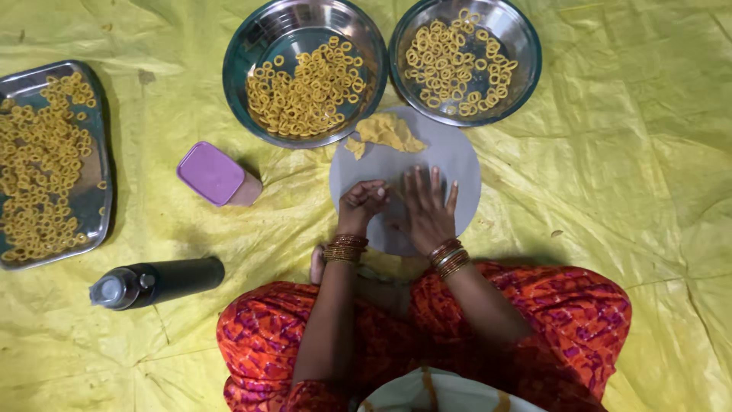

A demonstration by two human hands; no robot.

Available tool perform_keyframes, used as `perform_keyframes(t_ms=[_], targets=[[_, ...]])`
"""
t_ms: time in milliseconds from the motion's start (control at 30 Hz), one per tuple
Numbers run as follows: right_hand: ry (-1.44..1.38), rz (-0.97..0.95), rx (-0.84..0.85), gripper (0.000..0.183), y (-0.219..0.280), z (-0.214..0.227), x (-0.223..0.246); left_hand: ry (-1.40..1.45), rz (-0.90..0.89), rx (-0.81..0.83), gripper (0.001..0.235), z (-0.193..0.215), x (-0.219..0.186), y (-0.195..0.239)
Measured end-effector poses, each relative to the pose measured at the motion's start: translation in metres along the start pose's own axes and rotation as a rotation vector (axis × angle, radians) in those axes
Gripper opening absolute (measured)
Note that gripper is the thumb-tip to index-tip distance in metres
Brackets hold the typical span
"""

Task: The person sits on the floor and rolls small pieces of yellow dough into thin ropes on a round board, then joins the ends to form rings. The finished rings are placed into metal bowls and a tray nearby.

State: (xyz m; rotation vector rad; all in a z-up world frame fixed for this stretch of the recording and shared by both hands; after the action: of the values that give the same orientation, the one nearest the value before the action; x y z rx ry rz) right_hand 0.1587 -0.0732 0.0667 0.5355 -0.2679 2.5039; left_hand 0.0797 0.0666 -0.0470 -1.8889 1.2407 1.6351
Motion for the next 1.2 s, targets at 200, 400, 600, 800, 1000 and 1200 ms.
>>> perform_keyframes(t_ms=[200,400,600,800,1000,1200], targets=[[-0.082,0.029,-0.017,0.077,0.006,-0.036,-0.015,0.060,-0.037,0.148,0.029,-0.008,-0.001,-0.001],[-0.440,0.032,-0.156,0.054,0.002,-0.047,-0.037,0.096,0.019,0.182,0.034,-0.017,-0.008,0.003],[-0.489,0.092,-0.229,0.038,-0.002,-0.031,-0.027,0.156,0.047,0.209,0.039,-0.021,-0.020,0.009],[-0.900,-0.032,-0.166,0.017,-0.001,-0.020,-0.020,0.222,0.065,0.086,0.039,-0.012,-0.020,0.008],[-0.953,-0.188,-0.164,0.019,-0.003,-0.016,-0.025,0.033,0.043,-0.028,0.037,-0.003,-0.020,0.007],[-0.759,-0.062,-0.253,0.018,-0.002,-0.007,-0.018,-0.160,-0.213,-0.002,0.035,-0.014,-0.034,0.006]])
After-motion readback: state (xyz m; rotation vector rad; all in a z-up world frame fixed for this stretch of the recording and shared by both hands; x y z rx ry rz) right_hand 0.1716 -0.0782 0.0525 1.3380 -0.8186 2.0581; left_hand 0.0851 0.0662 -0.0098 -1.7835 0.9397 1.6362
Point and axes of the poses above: each hand's wrist, its own y-axis away from the middle knuckle, its own z-axis out of the back of the hand, x = y × z, the point moved 6 cm from there along -y, towards the middle knuckle, and after that the axes turned 12 degrees about -y, right-handed, at the moved point
